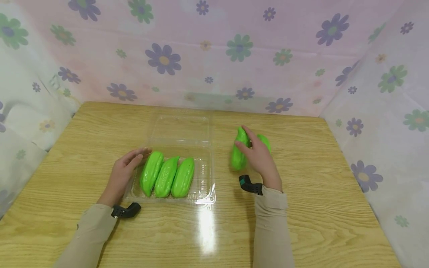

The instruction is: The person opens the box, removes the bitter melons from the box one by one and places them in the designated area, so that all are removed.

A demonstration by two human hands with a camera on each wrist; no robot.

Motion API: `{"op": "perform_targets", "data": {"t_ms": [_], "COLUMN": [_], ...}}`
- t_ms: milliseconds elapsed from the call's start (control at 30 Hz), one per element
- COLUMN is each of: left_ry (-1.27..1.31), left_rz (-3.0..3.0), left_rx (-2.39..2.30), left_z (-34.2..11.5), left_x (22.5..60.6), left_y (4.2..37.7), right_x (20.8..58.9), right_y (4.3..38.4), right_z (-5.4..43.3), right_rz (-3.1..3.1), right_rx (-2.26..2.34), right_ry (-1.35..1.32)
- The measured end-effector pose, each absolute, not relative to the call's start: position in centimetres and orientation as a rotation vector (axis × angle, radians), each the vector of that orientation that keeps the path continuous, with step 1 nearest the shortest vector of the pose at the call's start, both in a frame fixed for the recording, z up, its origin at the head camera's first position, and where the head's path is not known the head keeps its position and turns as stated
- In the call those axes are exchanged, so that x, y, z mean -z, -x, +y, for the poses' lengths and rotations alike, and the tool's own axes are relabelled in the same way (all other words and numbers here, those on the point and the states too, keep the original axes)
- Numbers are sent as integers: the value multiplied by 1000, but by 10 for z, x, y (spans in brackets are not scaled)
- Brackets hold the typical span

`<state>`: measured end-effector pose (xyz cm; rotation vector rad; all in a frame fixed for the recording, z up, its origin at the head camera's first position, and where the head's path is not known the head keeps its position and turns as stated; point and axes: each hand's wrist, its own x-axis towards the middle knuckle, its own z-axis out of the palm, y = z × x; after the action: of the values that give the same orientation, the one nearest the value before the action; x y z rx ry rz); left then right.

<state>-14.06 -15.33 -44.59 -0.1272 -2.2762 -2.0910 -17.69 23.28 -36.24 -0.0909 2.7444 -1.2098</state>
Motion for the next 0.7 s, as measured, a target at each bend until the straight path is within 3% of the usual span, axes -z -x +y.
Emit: {"op": "perform_targets", "data": {"t_ms": [700], "left_ry": [153], "left_rz": [-2257], "left_rx": [2080], "left_z": [-153], "left_x": [448], "left_y": [141], "right_x": [369], "right_y": [178], "right_z": [246], "right_rz": [2802], "right_rx": [1052], "right_ry": [69]}}
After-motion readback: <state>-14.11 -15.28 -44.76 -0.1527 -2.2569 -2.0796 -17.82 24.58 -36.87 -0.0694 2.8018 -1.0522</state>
